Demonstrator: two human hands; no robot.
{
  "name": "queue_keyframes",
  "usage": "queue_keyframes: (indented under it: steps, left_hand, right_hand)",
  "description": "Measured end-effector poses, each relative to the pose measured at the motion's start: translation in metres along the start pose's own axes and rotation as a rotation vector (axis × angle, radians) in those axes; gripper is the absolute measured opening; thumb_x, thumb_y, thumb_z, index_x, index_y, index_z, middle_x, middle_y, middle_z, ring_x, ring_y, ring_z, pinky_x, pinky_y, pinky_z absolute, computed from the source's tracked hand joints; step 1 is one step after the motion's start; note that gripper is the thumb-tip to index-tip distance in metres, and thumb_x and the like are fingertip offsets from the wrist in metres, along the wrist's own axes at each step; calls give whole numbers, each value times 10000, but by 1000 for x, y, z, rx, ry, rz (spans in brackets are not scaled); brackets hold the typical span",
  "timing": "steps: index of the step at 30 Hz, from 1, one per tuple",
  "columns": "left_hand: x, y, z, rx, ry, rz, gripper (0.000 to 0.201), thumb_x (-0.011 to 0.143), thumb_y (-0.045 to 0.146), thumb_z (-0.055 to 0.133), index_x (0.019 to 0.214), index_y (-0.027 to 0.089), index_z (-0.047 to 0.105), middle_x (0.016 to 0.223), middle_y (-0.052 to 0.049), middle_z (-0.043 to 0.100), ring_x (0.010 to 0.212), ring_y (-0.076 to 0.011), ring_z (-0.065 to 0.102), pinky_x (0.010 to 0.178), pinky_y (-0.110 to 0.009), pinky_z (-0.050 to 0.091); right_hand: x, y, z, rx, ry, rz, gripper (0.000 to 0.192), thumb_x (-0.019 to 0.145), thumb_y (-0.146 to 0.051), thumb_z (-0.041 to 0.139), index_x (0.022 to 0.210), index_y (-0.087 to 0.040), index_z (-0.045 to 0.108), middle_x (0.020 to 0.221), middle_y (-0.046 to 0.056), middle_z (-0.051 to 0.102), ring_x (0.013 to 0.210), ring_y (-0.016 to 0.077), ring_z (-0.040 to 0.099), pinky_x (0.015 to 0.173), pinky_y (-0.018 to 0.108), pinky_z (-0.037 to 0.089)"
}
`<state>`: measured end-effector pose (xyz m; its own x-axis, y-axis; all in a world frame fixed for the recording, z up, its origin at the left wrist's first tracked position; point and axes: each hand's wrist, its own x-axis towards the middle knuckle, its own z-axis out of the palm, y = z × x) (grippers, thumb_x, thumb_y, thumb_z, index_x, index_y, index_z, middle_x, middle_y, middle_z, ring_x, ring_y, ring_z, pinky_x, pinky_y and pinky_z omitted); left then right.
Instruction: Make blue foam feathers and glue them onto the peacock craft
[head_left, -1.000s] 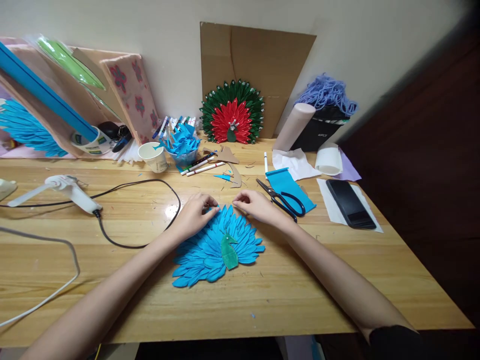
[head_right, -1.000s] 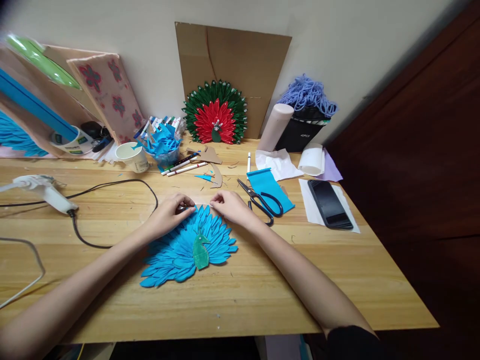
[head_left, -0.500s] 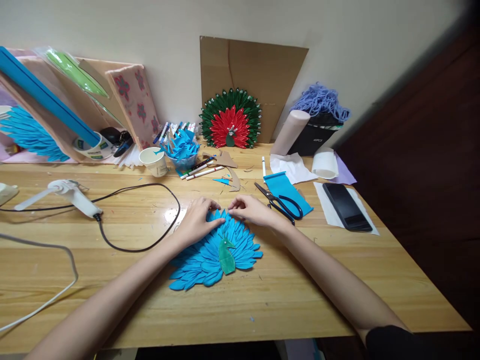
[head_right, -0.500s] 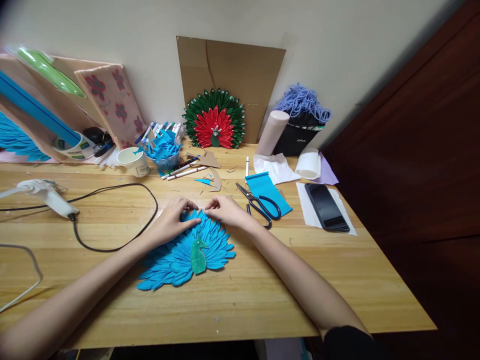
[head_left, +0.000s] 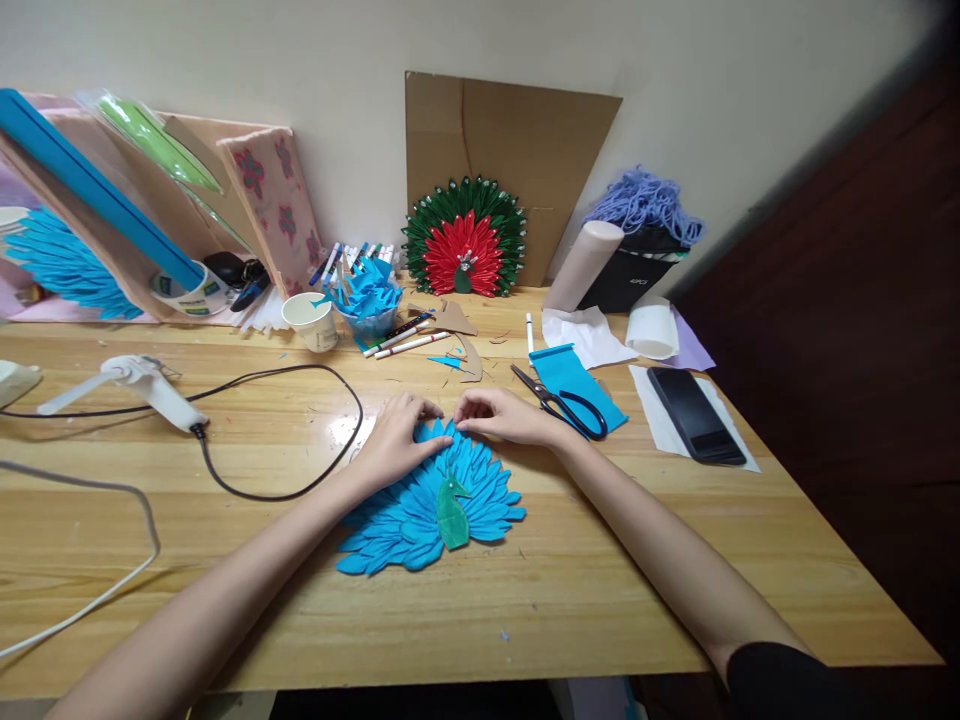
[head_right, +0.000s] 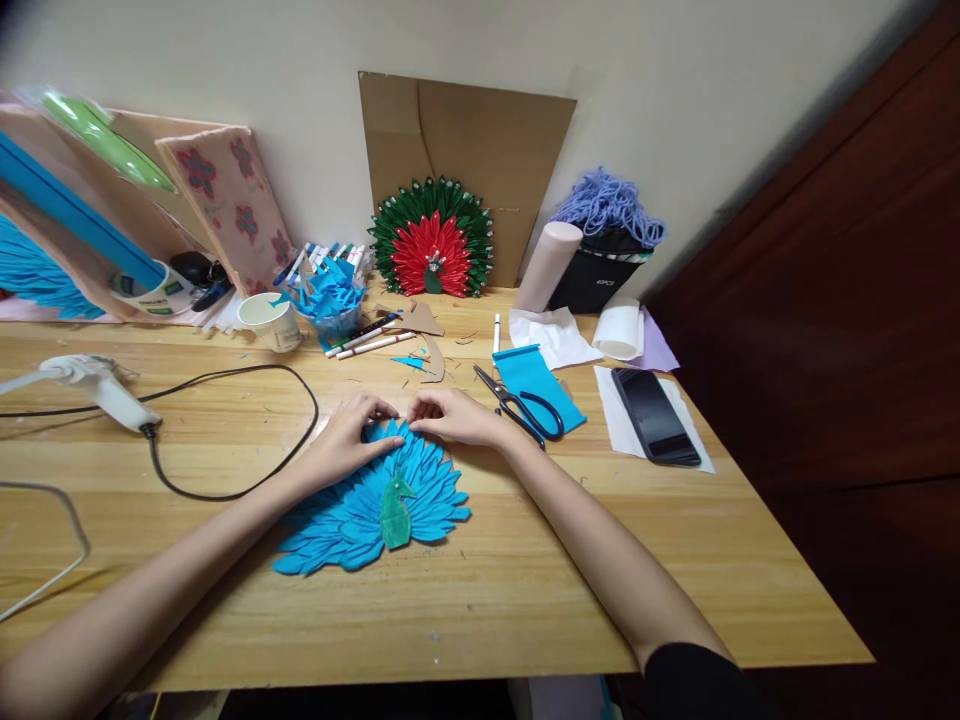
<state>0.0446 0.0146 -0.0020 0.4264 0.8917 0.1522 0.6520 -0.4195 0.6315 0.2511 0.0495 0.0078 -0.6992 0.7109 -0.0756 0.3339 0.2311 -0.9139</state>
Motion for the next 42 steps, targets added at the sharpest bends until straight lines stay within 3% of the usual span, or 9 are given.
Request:
queue_keyframes:
  steps: [6,11,13,17,21,24,29,33,42]
  left_hand:
    - [-1,1,-5,-52,46,7,264,781,387,575,968,203,549,956,-48,565,925,-204,528,807,-351,424]
    - [0,5,-22,-6,249,-30,214,852,353,469,1000,206,519,1031,-67,529,1018,-212,491,887,-375,401]
    - [0,8,-24,26,272,-11,208,851,340,471,1003,206,516,1031,-68,526,1024,-216,482,895,-377,397]
    - [-3,12,-14,79,156,71,229,833,332,494,1023,207,523,1046,-79,527,1031,-233,476,899,-398,387]
    - [-5,11,-3,109,72,105,262,839,353,477,1051,204,511,1066,-95,521,1032,-244,476,896,-416,382]
    - [-5,8,-2,107,66,95,261,851,357,454,1053,201,508,1054,-93,529,1018,-240,483,885,-410,387]
    - [-5,6,-2,93,75,72,249,859,358,440,1032,197,519,1040,-89,540,999,-231,492,875,-403,391]
    - [-5,5,-1,90,74,67,246,861,356,435,1035,202,518,1039,-87,543,994,-231,494,874,-408,389]
    - [-5,5,0,111,63,65,248,862,366,430,1025,207,527,1035,-84,538,1006,-235,485,878,-404,382]
  right_hand:
    - [3,3,1,86,86,72,112,761,-236,595,793,-151,529,663,-18,548,595,95,519,546,211,412]
    - [4,11,-6,143,275,158,135,734,-243,606,767,-149,515,655,-23,541,580,92,523,543,213,418]
    - [0,14,-7,178,306,196,139,731,-242,603,762,-152,502,628,-31,536,543,87,522,521,210,420]
    - [-12,18,-3,194,309,238,157,727,-256,609,777,-155,500,591,-38,534,517,90,529,484,199,411]
    - [-23,16,4,139,337,163,187,744,-304,606,828,-148,547,668,-15,571,583,99,544,516,205,418]
    - [-26,15,2,97,350,78,209,769,-335,584,857,-146,598,782,19,620,692,118,570,615,234,449]
    - [-32,15,-7,60,206,16,239,747,-341,620,887,-150,651,855,50,648,789,158,603,725,292,480]
    - [-35,15,-9,-101,252,-64,184,763,-330,616,836,-175,683,875,57,640,833,169,594,736,291,477]
    - [-34,16,-6,-214,311,-116,161,789,-329,600,817,-207,701,870,58,637,814,173,596,740,303,475]
